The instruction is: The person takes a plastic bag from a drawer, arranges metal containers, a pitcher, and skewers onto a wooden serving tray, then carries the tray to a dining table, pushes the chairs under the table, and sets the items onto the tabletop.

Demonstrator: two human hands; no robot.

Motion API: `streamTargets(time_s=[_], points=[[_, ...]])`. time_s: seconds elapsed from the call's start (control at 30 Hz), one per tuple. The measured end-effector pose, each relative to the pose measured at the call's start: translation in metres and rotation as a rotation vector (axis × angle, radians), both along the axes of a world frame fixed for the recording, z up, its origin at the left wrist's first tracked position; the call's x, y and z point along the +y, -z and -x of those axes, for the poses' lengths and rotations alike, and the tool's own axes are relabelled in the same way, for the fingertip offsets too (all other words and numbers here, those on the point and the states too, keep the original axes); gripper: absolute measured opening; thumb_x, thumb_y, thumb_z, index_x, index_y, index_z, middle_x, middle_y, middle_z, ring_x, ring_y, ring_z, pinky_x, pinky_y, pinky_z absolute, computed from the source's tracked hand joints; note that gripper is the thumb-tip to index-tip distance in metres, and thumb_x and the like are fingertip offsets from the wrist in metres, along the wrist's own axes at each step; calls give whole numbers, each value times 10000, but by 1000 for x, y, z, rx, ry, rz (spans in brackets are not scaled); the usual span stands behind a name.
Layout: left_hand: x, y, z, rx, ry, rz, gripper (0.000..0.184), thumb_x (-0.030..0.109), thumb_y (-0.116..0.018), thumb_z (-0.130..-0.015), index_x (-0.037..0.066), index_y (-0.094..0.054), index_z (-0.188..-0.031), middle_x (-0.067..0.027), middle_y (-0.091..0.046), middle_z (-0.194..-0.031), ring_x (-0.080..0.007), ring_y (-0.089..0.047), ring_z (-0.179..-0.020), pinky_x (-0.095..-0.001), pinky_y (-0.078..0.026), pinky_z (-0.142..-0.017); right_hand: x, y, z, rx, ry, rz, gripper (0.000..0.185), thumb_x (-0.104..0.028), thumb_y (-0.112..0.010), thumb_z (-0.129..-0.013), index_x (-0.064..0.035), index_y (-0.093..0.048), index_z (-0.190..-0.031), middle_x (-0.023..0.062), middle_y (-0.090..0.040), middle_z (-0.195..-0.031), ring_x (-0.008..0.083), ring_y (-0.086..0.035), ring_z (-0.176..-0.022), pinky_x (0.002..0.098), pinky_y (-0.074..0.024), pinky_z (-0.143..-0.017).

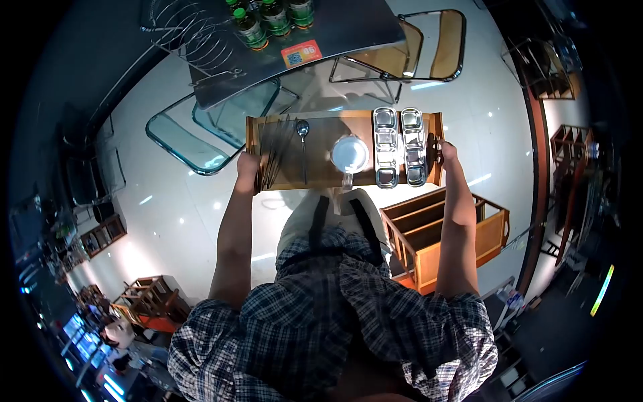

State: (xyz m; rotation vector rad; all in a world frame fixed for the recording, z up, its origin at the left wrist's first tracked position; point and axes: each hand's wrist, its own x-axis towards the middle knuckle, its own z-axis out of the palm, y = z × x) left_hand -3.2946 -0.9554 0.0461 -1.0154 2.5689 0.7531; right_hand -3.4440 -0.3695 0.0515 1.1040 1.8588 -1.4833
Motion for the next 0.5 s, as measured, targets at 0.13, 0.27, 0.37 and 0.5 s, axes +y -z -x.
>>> streamTargets(time_s=[0.13, 0.27, 0.37, 0.5], points=[[-18, 5, -14, -118, -147, 18, 357, 298, -623, -692, -46, -621, -788, -265, -612, -790, -382, -607, -809, -415, -470, -676, -9, 17, 22, -44, -77, 40, 276, -250, -462, -880, -28, -571, -1003, 67, -576, -748, 174, -520, -600, 323, -435, -507], [-6, 3, -12, -205, -219, 63, 297, 235, -528, -747, -25, -608, -865, -242, -617, -882, -384, -591, -888, -430, -472, -748, -30, 21, 65, -68, -153, 25, 212, -220, -467, -863, -41, -566, -921, 56, -557, -726, 169, -508, -610, 332, -429, -521], [-4, -3, 2, -338, -341, 17, 331, 222, -509, -761, -18, -572, -980, -229, -603, -988, -365, -573, -956, -418, -455, -811, -35, 47, 88, -33, -193, 71, 180, -209, -497, -825, -69, -571, -911, 32, -511, -643, 142, -479, -559, 299, -413, -499], [-10, 26, -14, -316, -378, -13, 367, 241, -515, -739, -34, -585, -971, -249, -602, -970, -368, -576, -950, -418, -456, -813, -47, 49, 112, -23, -327, 45, 176, -207, -505, -820, -64, -570, -899, 28, -490, -642, 141, -462, -554, 301, -413, -512]])
